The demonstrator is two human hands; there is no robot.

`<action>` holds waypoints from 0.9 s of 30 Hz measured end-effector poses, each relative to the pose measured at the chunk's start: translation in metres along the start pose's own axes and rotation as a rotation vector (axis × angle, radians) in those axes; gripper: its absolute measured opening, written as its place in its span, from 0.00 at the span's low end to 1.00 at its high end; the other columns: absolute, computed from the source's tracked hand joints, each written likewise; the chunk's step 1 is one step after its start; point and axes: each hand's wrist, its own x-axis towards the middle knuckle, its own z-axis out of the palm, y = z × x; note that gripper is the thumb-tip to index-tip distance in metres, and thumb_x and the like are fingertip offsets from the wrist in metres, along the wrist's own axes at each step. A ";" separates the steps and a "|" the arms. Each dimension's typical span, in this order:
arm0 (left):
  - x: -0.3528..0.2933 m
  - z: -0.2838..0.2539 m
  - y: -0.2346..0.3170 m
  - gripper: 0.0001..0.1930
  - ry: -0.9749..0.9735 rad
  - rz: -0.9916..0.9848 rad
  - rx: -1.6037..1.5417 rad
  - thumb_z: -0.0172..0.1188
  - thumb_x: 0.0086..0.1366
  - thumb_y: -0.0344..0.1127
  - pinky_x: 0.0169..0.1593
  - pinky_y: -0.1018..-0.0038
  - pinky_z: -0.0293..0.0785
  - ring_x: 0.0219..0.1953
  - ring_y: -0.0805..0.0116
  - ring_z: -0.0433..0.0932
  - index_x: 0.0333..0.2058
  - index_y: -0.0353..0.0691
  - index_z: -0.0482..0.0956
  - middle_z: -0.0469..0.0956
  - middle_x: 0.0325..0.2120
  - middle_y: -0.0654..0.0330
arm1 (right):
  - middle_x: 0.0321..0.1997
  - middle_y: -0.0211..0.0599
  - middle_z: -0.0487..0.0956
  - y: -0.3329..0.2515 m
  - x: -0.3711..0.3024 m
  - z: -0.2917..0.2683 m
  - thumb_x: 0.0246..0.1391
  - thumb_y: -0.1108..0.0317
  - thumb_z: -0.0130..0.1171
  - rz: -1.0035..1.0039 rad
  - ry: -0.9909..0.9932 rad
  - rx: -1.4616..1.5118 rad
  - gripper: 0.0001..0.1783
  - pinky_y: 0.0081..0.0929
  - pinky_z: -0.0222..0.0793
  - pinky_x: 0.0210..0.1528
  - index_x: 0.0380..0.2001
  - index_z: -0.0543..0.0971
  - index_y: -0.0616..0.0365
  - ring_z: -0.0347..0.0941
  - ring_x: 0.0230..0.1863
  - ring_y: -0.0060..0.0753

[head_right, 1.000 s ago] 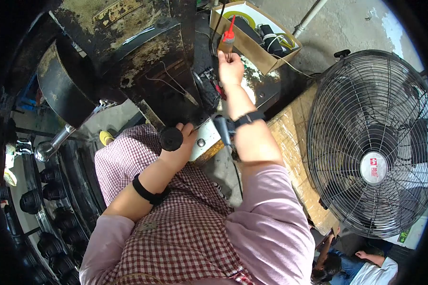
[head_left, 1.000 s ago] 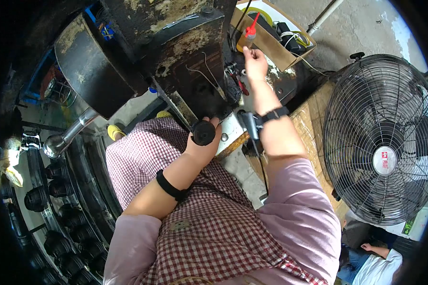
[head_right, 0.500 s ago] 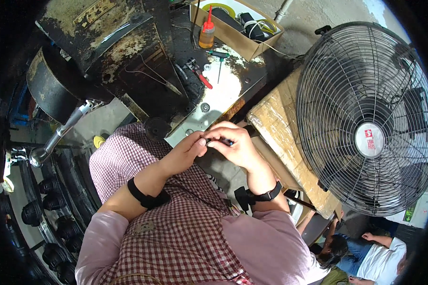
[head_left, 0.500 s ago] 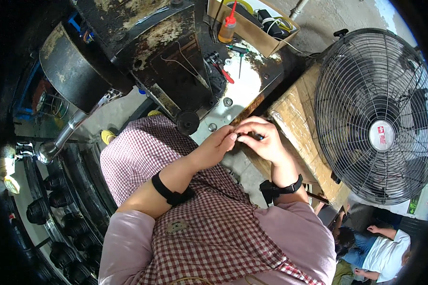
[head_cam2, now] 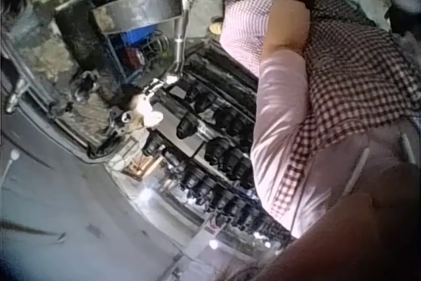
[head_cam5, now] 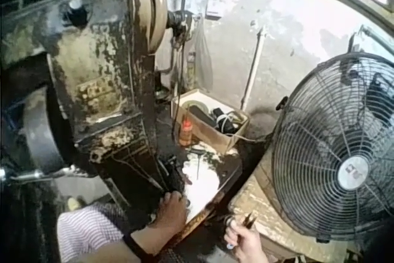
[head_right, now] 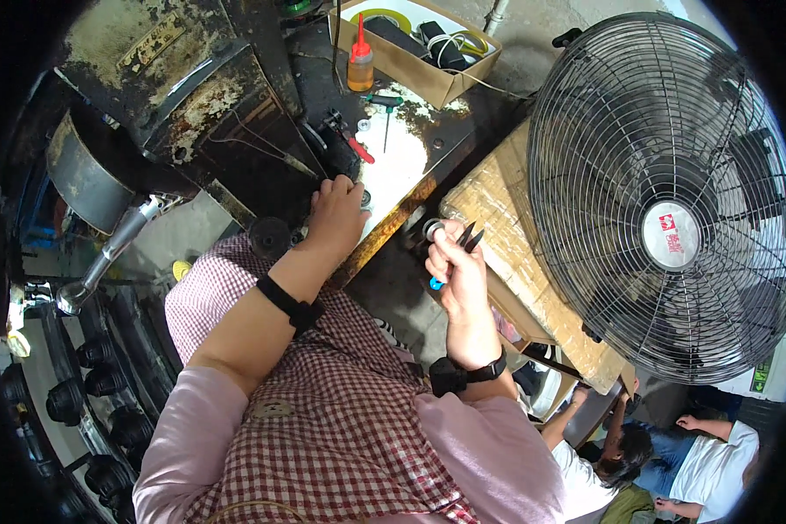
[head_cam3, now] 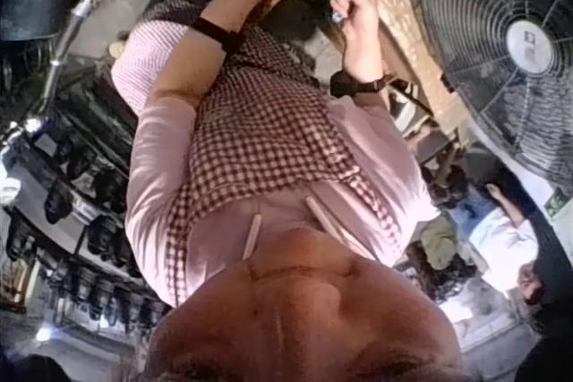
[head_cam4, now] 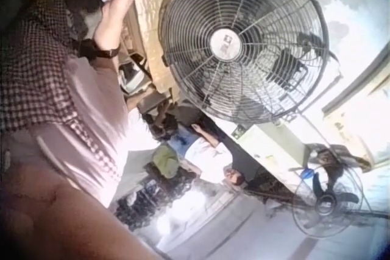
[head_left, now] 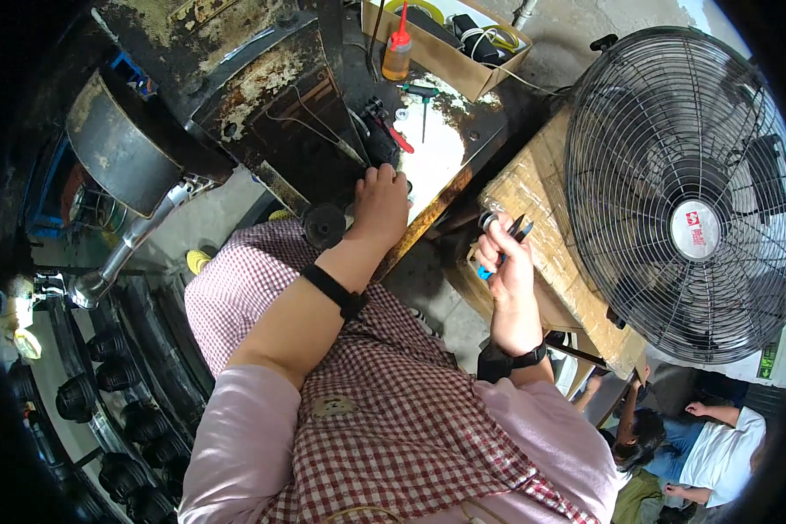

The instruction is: The recorder uses a specialized sewing machine to stitch leather shoe uppers and soles, including rethreading the machine components.

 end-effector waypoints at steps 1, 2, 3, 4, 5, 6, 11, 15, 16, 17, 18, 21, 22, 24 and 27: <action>0.003 -0.001 0.000 0.15 -0.086 -0.014 0.078 0.62 0.56 0.36 0.53 0.61 0.62 0.49 0.55 0.64 0.42 0.40 0.73 0.70 0.40 0.56 | 0.17 0.21 0.62 0.002 -0.002 0.002 0.55 0.73 0.56 -0.012 -0.027 -0.049 0.04 0.13 0.45 0.14 0.34 0.74 0.61 0.51 0.13 0.12; 0.004 -0.003 0.000 0.15 -0.076 -0.016 0.082 0.62 0.56 0.36 0.53 0.61 0.62 0.49 0.55 0.64 0.42 0.40 0.73 0.70 0.40 0.56 | 0.18 0.21 0.63 0.005 -0.005 0.006 0.54 0.73 0.57 -0.009 0.000 -0.069 0.04 0.13 0.45 0.14 0.34 0.74 0.61 0.51 0.13 0.12; 0.001 -0.007 0.001 0.15 -0.038 0.032 0.054 0.62 0.55 0.36 0.52 0.61 0.63 0.48 0.55 0.66 0.41 0.40 0.74 0.71 0.39 0.56 | 0.18 0.21 0.64 0.008 -0.008 0.010 0.54 0.74 0.57 -0.004 -0.005 -0.082 0.05 0.13 0.45 0.14 0.34 0.75 0.62 0.51 0.12 0.12; -0.004 -0.012 0.003 0.15 -0.017 0.060 0.027 0.63 0.54 0.35 0.51 0.60 0.65 0.47 0.55 0.68 0.41 0.39 0.74 0.72 0.39 0.56 | 0.17 0.20 0.66 0.010 -0.010 0.015 0.52 0.73 0.60 -0.026 -0.007 -0.103 0.05 0.13 0.46 0.14 0.33 0.77 0.62 0.52 0.12 0.11; -0.013 -0.020 0.004 0.15 0.004 0.072 0.026 0.63 0.54 0.35 0.51 0.60 0.65 0.47 0.55 0.68 0.41 0.39 0.74 0.72 0.39 0.56 | 0.17 0.20 0.66 0.012 -0.013 0.021 0.52 0.73 0.60 -0.009 -0.019 -0.112 0.05 0.13 0.46 0.14 0.33 0.77 0.62 0.52 0.12 0.11; -0.027 -0.030 0.007 0.16 0.075 0.093 -0.203 0.64 0.53 0.34 0.48 0.61 0.68 0.44 0.56 0.72 0.40 0.39 0.74 0.73 0.38 0.55 | 0.17 0.18 0.66 0.013 -0.017 0.028 0.51 0.73 0.61 -0.079 0.008 -0.294 0.06 0.13 0.47 0.16 0.33 0.78 0.63 0.53 0.14 0.10; -0.128 -0.100 -0.002 0.16 -0.002 -0.054 -0.654 0.64 0.52 0.30 0.34 0.67 0.76 0.32 0.61 0.79 0.40 0.35 0.74 0.76 0.32 0.55 | 0.17 0.11 0.61 0.024 -0.046 0.080 0.44 0.77 0.67 -0.181 -0.220 -0.748 0.09 0.11 0.48 0.23 0.32 0.82 0.61 0.52 0.20 0.07; -0.183 -0.150 -0.030 0.22 0.414 -0.032 -0.635 0.65 0.46 0.18 0.35 0.78 0.78 0.32 0.70 0.80 0.43 0.32 0.73 0.75 0.32 0.55 | 0.17 0.10 0.63 0.046 -0.061 0.141 0.45 0.77 0.65 0.010 -0.446 -0.781 0.11 0.10 0.46 0.22 0.35 0.83 0.60 0.53 0.20 0.05; -0.193 -0.161 -0.036 0.21 0.505 -0.025 -0.614 0.64 0.47 0.17 0.36 0.77 0.79 0.34 0.69 0.80 0.42 0.31 0.72 0.75 0.33 0.54 | 0.17 0.10 0.65 0.055 -0.061 0.159 0.45 0.76 0.66 -0.001 -0.521 -0.743 0.12 0.10 0.45 0.22 0.36 0.83 0.59 0.53 0.20 0.05; -0.202 -0.170 -0.042 0.20 0.591 -0.031 -0.604 0.63 0.47 0.16 0.37 0.76 0.79 0.35 0.68 0.79 0.42 0.29 0.72 0.75 0.34 0.53 | 0.17 0.10 0.65 0.061 -0.060 0.176 0.44 0.75 0.66 0.003 -0.613 -0.748 0.13 0.10 0.44 0.21 0.37 0.83 0.58 0.52 0.20 0.04; -0.210 -0.179 -0.048 0.20 0.661 -0.021 -0.576 0.62 0.48 0.15 0.40 0.75 0.79 0.37 0.67 0.79 0.42 0.28 0.71 0.74 0.36 0.51 | 0.16 0.11 0.65 0.070 -0.062 0.194 0.44 0.75 0.67 -0.019 -0.683 -0.734 0.13 0.11 0.43 0.21 0.37 0.83 0.57 0.52 0.19 0.05; -0.234 -0.204 -0.066 0.20 0.881 -0.099 -0.483 0.65 0.45 0.19 0.38 0.75 0.78 0.34 0.63 0.81 0.41 0.30 0.75 0.78 0.34 0.51 | 0.15 0.11 0.63 0.090 -0.070 0.243 0.44 0.74 0.67 -0.169 -0.862 -0.762 0.14 0.12 0.42 0.20 0.38 0.83 0.55 0.51 0.18 0.05; -0.242 -0.211 -0.073 0.20 0.920 -0.111 -0.439 0.65 0.46 0.18 0.40 0.75 0.78 0.37 0.62 0.81 0.42 0.29 0.75 0.78 0.37 0.49 | 0.14 0.11 0.63 0.098 -0.073 0.259 0.44 0.74 0.67 -0.202 -0.908 -0.788 0.14 0.12 0.42 0.19 0.38 0.84 0.54 0.51 0.17 0.05; -0.255 -0.224 -0.085 0.20 0.993 -0.149 -0.426 0.64 0.48 0.18 0.41 0.75 0.78 0.38 0.62 0.81 0.42 0.29 0.75 0.79 0.37 0.48 | 0.15 0.11 0.64 0.115 -0.082 0.290 0.43 0.74 0.68 -0.240 -0.973 -0.781 0.15 0.12 0.41 0.19 0.38 0.83 0.55 0.50 0.17 0.05; -0.273 -0.238 -0.099 0.20 1.066 -0.187 -0.488 0.62 0.50 0.16 0.45 0.74 0.77 0.42 0.63 0.80 0.45 0.29 0.74 0.78 0.41 0.47 | 0.16 0.11 0.65 0.139 -0.092 0.321 0.44 0.74 0.68 -0.183 -1.052 -0.730 0.15 0.12 0.41 0.18 0.39 0.82 0.56 0.50 0.17 0.04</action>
